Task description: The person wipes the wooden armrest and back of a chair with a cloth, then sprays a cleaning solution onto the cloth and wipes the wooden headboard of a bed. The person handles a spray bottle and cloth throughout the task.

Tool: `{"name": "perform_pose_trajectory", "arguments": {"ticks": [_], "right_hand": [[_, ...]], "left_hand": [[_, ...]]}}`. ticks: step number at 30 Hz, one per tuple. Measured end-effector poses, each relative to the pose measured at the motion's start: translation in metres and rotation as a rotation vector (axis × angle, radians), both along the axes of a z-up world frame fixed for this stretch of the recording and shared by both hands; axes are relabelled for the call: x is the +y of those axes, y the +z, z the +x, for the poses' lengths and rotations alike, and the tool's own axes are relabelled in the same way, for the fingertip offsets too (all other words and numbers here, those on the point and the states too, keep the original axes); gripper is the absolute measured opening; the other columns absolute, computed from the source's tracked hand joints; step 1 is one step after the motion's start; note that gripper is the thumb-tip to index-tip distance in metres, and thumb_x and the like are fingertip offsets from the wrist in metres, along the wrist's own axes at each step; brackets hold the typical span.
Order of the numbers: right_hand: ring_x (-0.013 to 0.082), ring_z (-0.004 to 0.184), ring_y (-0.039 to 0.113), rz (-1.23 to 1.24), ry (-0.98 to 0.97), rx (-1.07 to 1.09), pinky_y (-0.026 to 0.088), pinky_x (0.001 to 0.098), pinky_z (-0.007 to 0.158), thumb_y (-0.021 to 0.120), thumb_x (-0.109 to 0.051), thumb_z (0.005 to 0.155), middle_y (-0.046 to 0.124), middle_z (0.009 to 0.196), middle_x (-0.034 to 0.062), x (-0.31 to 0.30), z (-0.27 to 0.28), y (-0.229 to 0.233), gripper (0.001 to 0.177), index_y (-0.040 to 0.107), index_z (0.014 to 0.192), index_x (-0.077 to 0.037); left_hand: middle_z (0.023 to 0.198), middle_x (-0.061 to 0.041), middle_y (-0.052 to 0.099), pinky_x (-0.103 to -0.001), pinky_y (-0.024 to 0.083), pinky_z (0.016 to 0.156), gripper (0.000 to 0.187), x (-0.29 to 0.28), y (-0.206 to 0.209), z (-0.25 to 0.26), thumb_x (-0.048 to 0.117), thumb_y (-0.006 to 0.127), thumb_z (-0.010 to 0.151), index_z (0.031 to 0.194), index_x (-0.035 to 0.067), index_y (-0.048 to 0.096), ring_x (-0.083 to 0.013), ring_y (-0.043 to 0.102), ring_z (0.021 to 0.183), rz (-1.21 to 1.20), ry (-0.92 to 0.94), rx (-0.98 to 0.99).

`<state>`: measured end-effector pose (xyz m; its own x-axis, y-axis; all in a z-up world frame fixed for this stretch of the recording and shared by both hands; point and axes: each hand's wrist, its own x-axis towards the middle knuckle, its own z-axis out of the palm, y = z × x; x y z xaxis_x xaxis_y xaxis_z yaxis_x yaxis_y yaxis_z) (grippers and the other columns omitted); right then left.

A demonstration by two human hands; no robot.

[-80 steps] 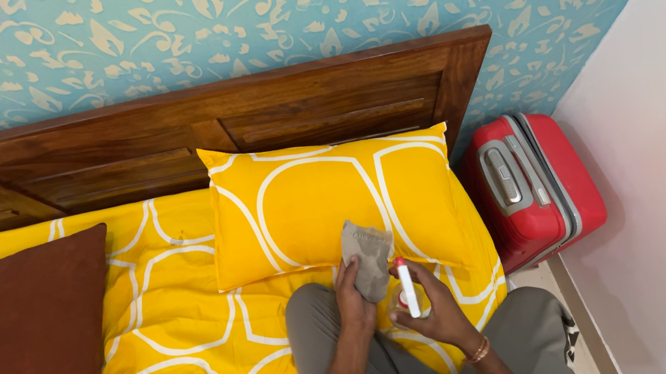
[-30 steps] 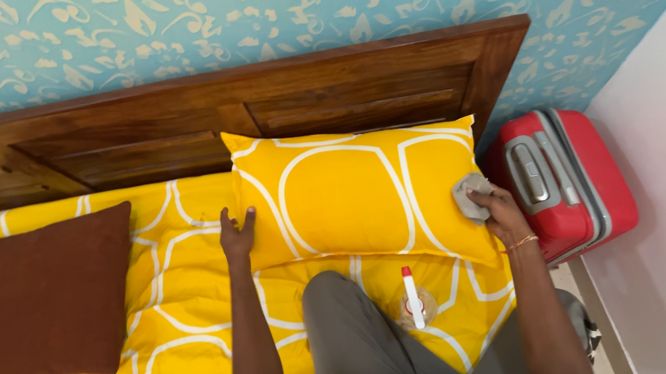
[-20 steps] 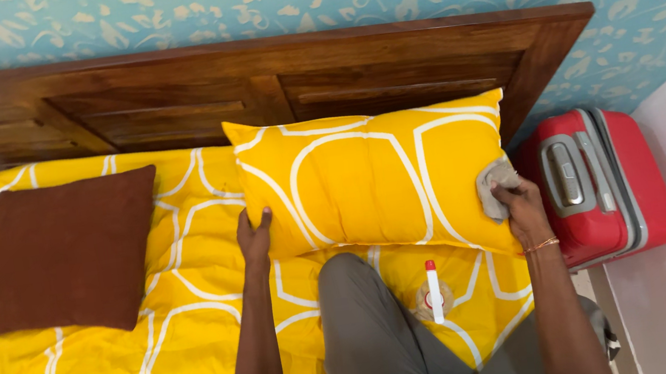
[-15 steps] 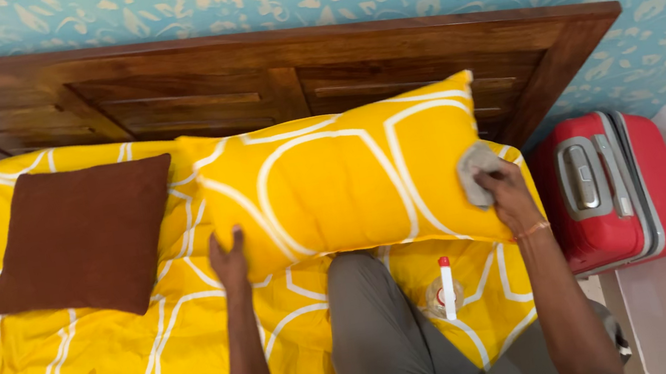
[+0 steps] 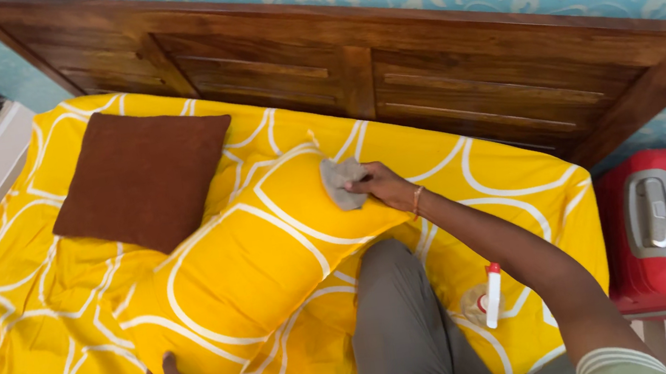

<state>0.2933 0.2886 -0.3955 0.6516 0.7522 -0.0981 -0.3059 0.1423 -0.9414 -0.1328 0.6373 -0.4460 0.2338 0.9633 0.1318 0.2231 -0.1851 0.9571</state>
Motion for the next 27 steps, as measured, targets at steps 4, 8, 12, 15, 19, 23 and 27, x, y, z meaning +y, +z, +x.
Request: {"name": "perform_pose_trajectory", "arguments": {"ticks": [4,8,12,15,19,23,27], "right_hand": [[0.0111,0.1,0.068,-0.117,0.082,-0.078,0.057,0.0288,0.089,0.075,-0.017,0.092,0.074,0.111,0.0039,0.024,-0.007,0.008,0.034,0.07,0.12,0.001],[0.0142,0.1,0.068,-0.088,0.065,-0.098,0.056,0.0322,0.09,0.076,-0.018,0.093,0.074,0.114,0.0087,0.015,-0.009,0.025,0.037,0.07,0.121,0.005],[0.0169,0.105,0.07,0.052,-0.064,0.092,0.058,0.0364,0.093,0.073,-0.015,0.092,0.072,0.118,0.0084,-0.026,-0.015,0.056,0.04,0.065,0.127,0.003],[0.0174,0.109,0.07,0.204,-0.192,0.124,0.057,0.0369,0.096,0.071,-0.011,0.094,0.071,0.122,0.0083,-0.068,-0.017,0.073,0.04,0.061,0.131,0.001],[0.0146,0.113,0.068,0.275,-0.465,-0.025,0.055,0.0345,0.1,0.073,-0.006,0.091,0.069,0.124,0.0044,-0.136,-0.012,0.09,0.041,0.061,0.131,-0.001],[0.0164,0.108,0.068,-0.018,-0.917,-0.495,0.056,0.0336,0.097,0.077,-0.008,0.092,0.072,0.118,0.0052,-0.207,0.008,0.113,0.036,0.065,0.125,0.001],[0.0399,0.116,0.067,-0.617,-1.483,-1.177,0.052,0.0456,0.101,0.076,0.0,0.09,0.067,0.125,0.0264,-0.289,0.045,0.13,0.047,0.059,0.133,0.008]], "left_hand": [[0.132,-0.027,0.063,-0.045,0.046,0.104,0.046,-0.008,-0.025,-0.023,0.02,0.073,0.104,0.138,-0.009,0.061,-0.0377,0.06,0.119,0.366,0.135,0.197],[0.135,-0.024,0.063,-0.044,0.043,0.112,0.042,-0.027,0.006,0.021,0.017,0.071,0.103,0.138,-0.004,0.061,-0.0373,0.058,0.127,0.455,0.019,0.15],[0.136,-0.016,0.065,-0.039,0.043,0.111,0.036,-0.072,0.07,0.111,0.009,0.066,0.101,0.136,0.0,0.06,-0.0293,0.059,0.129,0.357,-0.281,-0.044],[0.141,-0.014,0.063,-0.037,0.041,0.112,0.04,-0.119,0.102,0.185,0.008,0.065,0.1,0.138,0.001,0.059,-0.027,0.057,0.134,0.27,-0.57,-0.173],[0.142,-0.014,0.062,-0.037,0.042,0.114,0.039,-0.195,0.134,0.276,0.009,0.066,0.099,0.136,0.002,0.06,-0.0259,0.056,0.136,0.209,-0.958,-0.375],[0.141,-0.015,0.064,-0.039,0.044,0.117,0.036,-0.268,0.167,0.35,0.012,0.071,0.098,0.133,0.004,0.064,-0.0294,0.059,0.137,0.406,-1.156,-0.409],[0.152,-0.019,0.054,-0.048,0.037,0.12,0.047,-0.32,0.18,0.432,0.022,0.071,0.099,0.142,0.01,0.059,-0.0359,0.048,0.145,0.639,-1.29,-0.401]]}}
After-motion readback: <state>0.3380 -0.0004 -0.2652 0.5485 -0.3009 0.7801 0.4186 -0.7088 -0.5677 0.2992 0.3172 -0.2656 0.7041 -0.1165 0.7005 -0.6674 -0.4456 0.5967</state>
